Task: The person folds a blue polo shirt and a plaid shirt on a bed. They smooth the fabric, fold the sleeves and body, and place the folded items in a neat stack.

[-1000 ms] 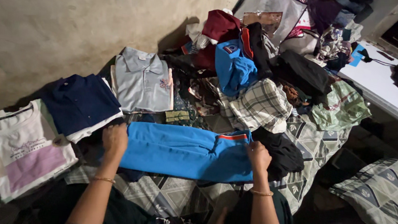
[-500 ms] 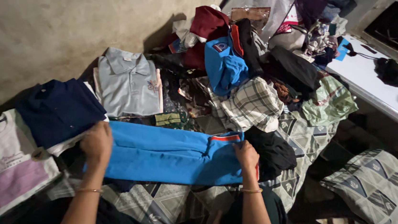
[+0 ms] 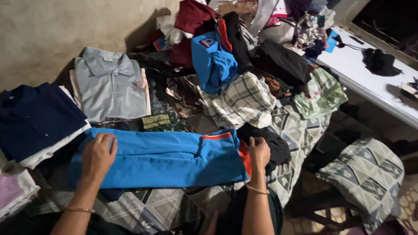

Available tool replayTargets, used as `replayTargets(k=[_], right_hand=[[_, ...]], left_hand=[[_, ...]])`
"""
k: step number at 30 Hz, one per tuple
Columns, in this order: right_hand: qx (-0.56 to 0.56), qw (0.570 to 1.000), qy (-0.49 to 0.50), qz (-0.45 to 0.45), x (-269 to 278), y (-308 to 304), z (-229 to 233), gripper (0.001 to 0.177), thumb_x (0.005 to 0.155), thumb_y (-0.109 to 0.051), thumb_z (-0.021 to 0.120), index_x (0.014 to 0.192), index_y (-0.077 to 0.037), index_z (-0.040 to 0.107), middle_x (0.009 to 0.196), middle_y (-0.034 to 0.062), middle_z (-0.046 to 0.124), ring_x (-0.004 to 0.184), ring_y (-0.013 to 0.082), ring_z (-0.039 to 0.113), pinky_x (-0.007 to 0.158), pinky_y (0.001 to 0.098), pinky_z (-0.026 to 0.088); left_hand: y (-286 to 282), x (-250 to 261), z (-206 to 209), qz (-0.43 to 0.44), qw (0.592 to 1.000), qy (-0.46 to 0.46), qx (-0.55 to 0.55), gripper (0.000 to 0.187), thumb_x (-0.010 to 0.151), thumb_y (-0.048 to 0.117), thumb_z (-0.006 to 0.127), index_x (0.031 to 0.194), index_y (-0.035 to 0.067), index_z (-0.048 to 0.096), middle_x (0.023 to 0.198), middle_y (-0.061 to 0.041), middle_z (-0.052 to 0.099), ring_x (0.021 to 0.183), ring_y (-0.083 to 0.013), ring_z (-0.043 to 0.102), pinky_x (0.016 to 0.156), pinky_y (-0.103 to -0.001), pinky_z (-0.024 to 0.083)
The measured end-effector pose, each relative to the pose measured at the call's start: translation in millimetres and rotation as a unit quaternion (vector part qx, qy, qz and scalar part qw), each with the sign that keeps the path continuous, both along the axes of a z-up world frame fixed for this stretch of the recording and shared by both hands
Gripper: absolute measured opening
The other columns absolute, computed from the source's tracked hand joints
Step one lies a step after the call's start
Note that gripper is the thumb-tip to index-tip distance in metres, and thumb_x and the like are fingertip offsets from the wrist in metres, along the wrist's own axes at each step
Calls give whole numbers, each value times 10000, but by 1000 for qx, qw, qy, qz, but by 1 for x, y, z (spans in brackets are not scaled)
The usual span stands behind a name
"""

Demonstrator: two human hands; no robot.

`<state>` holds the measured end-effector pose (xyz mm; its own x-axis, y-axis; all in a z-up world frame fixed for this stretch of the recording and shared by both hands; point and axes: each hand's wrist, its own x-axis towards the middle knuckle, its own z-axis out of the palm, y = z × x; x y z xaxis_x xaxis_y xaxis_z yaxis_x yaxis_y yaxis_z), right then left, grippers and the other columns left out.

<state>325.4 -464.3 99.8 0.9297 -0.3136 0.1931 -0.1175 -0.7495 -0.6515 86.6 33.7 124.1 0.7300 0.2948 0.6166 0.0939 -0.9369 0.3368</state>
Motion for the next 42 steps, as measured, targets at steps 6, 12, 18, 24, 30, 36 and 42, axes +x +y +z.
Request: replayTargets(k=[6,12,18,24,30,36,42], right_hand=[[-44,989,106,92,-5,-6,-21,433,867,-548,745,1008,-141,785,959,150,770,946,344,745,833,457,568],[-102,971,108,189,-13,16,-36,387,767,-483,783,974,-156,783,1009,148,766,962,359,730,827,476,572],[-95,990,43,94,-19,15,-10,353,881,-481,716,1000,-150,753,1019,149,762,972,381,717,811,494,567],[-21,994,41,100,-3,38,-4,326,881,-460,705,1076,-205,762,999,148,764,965,376,717,827,477,568],[-15,989,25,144,30,47,-37,333,886,-410,698,1130,-193,764,1015,154,760,976,376,718,837,467,569],[40,988,21,151,50,45,-57,284,855,-317,733,1082,-151,766,1005,129,782,966,322,751,848,419,583],[85,992,34,88,54,45,-60,254,826,-238,750,1066,-157,738,986,115,782,963,316,747,844,421,571]], left_hand=[[0,-8,-10,-15,997,68,-31,177,970,240,640,1014,88,718,1068,-131,700,897,-367,692,787,-459,557],[-5,-23,-2,2,997,71,-42,202,982,268,633,1036,99,730,1091,-110,717,932,-359,697,796,-450,556],[-20,-33,7,-20,996,72,-39,197,981,271,636,1045,109,726,1097,-103,720,938,-352,698,814,-444,562],[-71,-3,-3,-87,988,123,-40,193,924,279,668,1022,121,719,1042,-85,718,908,-334,702,784,-430,572],[-136,68,-21,-166,981,94,-20,265,820,246,723,1042,102,714,1013,-109,696,888,-339,696,741,-441,570],[-162,124,-41,-186,972,134,58,186,823,164,715,1000,115,683,987,-94,665,889,-317,705,753,-448,582],[-151,137,-59,-79,991,93,50,54,934,123,629,984,108,643,1009,-94,644,903,-298,717,746,-415,592]])
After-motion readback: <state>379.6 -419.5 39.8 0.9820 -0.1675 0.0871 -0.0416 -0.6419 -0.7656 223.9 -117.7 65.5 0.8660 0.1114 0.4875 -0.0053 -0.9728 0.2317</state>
